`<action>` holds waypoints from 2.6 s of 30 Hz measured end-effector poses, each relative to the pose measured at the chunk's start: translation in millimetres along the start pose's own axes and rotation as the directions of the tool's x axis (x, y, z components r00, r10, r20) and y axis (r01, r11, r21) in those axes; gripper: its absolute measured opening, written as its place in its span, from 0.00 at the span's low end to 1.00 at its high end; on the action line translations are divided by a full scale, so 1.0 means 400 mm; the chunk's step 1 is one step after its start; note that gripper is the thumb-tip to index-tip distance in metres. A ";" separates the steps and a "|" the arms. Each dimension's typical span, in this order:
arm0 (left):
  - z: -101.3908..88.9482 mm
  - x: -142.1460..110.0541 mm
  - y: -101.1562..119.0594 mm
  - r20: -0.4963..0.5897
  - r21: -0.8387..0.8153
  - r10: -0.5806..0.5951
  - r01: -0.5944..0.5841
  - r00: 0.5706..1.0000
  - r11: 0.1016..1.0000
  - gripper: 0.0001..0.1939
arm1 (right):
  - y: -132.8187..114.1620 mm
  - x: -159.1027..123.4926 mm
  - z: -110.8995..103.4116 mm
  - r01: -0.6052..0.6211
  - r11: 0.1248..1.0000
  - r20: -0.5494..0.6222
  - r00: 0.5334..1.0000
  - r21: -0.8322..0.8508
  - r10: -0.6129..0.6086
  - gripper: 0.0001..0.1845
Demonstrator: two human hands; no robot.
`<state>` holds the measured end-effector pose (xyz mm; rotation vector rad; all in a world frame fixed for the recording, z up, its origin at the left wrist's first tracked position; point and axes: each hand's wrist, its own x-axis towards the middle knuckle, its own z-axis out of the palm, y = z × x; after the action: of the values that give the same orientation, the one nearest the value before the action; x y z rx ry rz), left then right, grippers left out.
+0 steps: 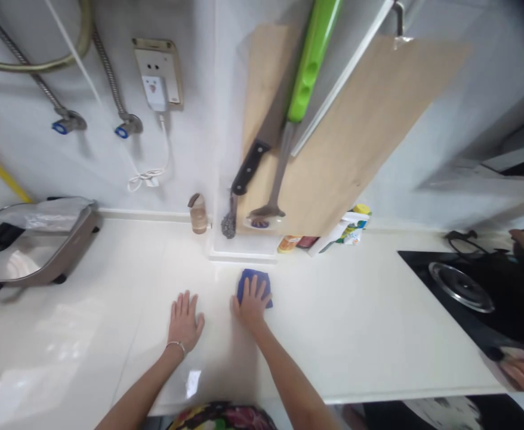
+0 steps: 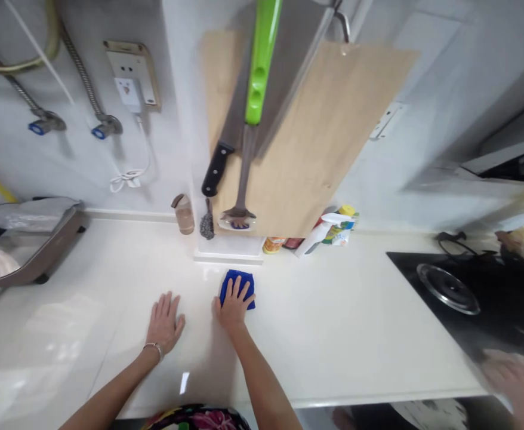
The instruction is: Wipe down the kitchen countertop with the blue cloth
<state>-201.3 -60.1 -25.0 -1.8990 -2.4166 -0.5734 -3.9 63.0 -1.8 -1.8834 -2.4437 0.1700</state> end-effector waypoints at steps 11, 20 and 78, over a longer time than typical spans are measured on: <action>0.019 -0.010 -0.027 0.021 -0.118 0.023 -0.020 1.000 0.993 0.31 | 0.042 -0.166 0.044 0.228 0.973 -0.133 0.964 -0.040 -0.232 0.33; -0.045 0.045 -0.244 0.088 -0.156 0.027 -0.013 0.996 0.988 0.26 | 0.072 -0.116 0.067 0.041 0.989 -0.214 0.977 0.145 -0.009 0.37; 0.000 0.110 -0.036 0.015 -0.021 0.191 -0.191 0.981 0.981 0.32 | 0.223 -0.402 0.197 0.244 0.939 -0.524 0.847 0.242 -0.085 0.27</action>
<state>-226.3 -21.6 -18.7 -2.1197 -2.2106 -0.5741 114.5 -74.4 -86.4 -1.3614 -2.0621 0.0255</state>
